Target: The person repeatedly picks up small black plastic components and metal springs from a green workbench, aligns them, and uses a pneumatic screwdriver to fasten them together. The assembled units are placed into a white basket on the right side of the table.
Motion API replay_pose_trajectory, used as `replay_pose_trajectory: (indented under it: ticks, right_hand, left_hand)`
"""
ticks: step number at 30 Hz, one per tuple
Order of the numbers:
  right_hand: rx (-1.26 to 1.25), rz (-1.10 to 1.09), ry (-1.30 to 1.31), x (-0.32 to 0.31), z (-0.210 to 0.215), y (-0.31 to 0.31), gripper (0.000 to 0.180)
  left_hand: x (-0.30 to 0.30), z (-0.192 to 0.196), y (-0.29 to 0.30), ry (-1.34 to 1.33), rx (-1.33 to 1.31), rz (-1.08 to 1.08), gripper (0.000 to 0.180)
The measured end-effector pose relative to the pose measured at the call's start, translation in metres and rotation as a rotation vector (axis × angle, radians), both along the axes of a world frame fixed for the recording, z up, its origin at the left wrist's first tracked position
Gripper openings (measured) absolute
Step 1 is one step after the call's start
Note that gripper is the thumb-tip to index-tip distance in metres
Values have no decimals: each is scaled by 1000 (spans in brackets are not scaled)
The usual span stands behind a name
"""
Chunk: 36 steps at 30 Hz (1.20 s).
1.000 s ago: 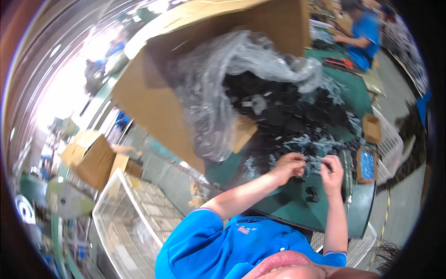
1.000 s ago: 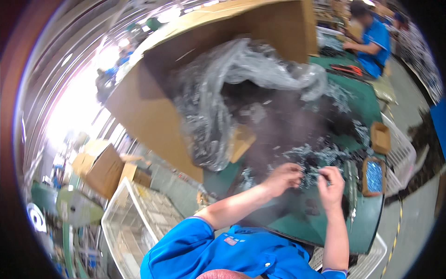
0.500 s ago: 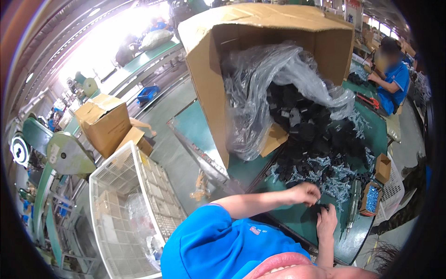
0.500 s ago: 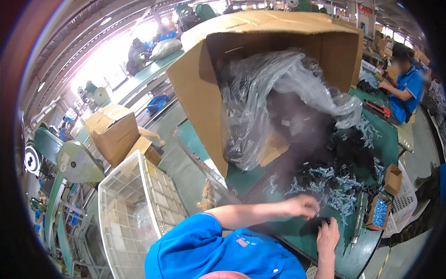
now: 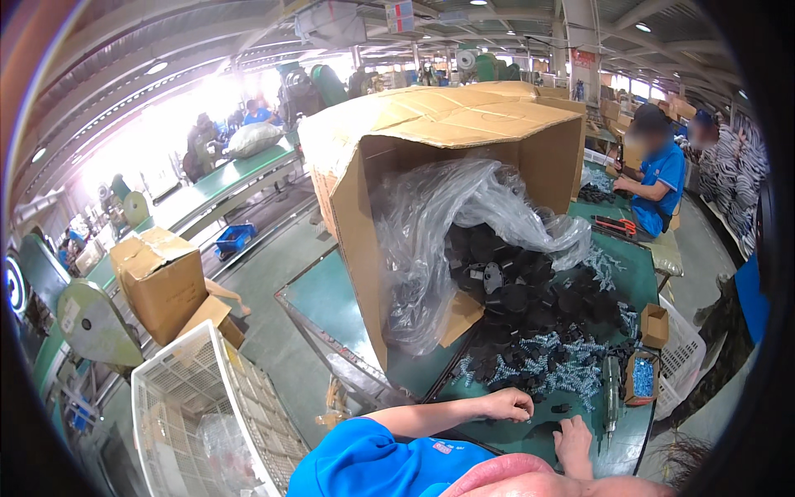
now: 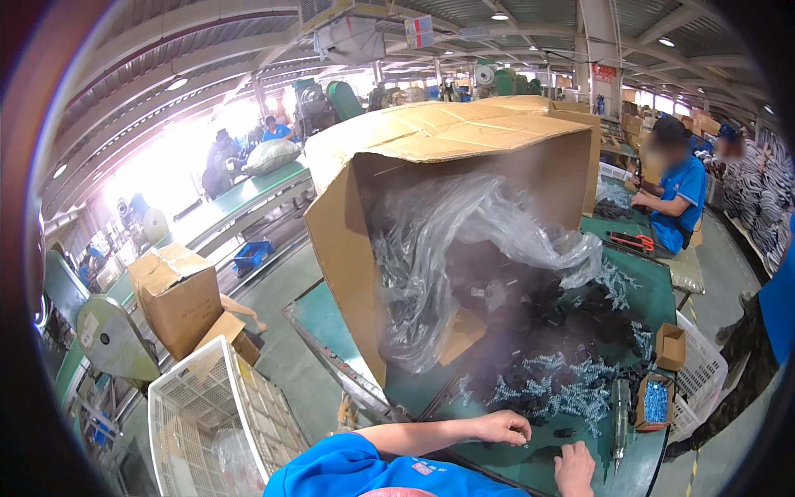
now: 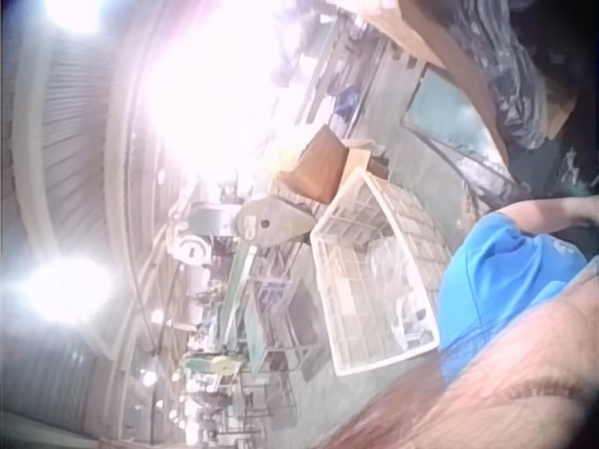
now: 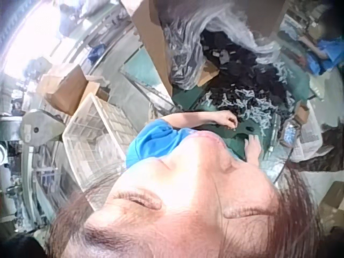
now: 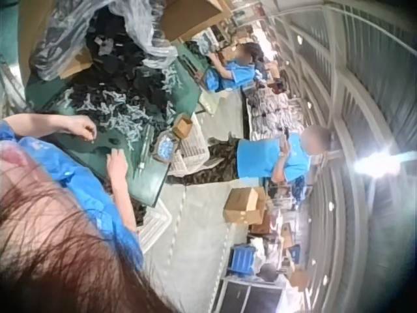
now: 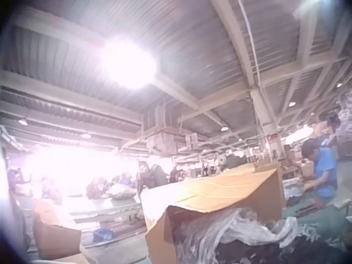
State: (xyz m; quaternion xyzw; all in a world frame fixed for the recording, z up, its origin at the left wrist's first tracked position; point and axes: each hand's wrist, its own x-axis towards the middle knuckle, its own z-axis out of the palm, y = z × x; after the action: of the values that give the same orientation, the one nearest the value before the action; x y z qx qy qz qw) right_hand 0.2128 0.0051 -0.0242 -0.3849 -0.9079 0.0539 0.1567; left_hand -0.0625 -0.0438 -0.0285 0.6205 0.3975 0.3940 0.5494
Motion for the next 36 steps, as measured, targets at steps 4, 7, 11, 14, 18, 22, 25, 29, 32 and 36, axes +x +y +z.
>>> replay_pose_trajectory:
  ticks: [4,7,11,14,18,22,25,29,32,36]
  right_hand:
    - [-16,6,-15,2,7,-1,28]
    - [-22,52,3,4,13,0,28]
    - [-53,34,208,5,14,-4,28]
    - [-56,82,310,7,18,-3,30]
    - [-2,133,362,4,14,1,31]
    - [-40,165,360,-8,14,0,30]
    - [-57,213,344,-12,19,4,28]
    - [-48,210,386,-14,24,7,25]
    - [-119,151,419,-22,31,1,24]
    - [-166,118,421,-26,35,0,25]
  left_hand:
    - [4,3,2,84,-23,-27,19]
    - [8,4,-2,45,-100,-20,21]
    - [10,2,0,129,-23,-11,25]
    - [12,11,-5,159,-6,59,28]
    - [21,12,-2,43,-121,42,22]
    - [22,-2,-1,-29,-33,89,20]
    - [16,-7,-2,-94,-41,80,20]
    - [15,-5,-2,-194,-125,89,20]
    - [9,-11,-2,-193,-103,122,22]
    - [4,-12,-1,-335,-231,184,18]
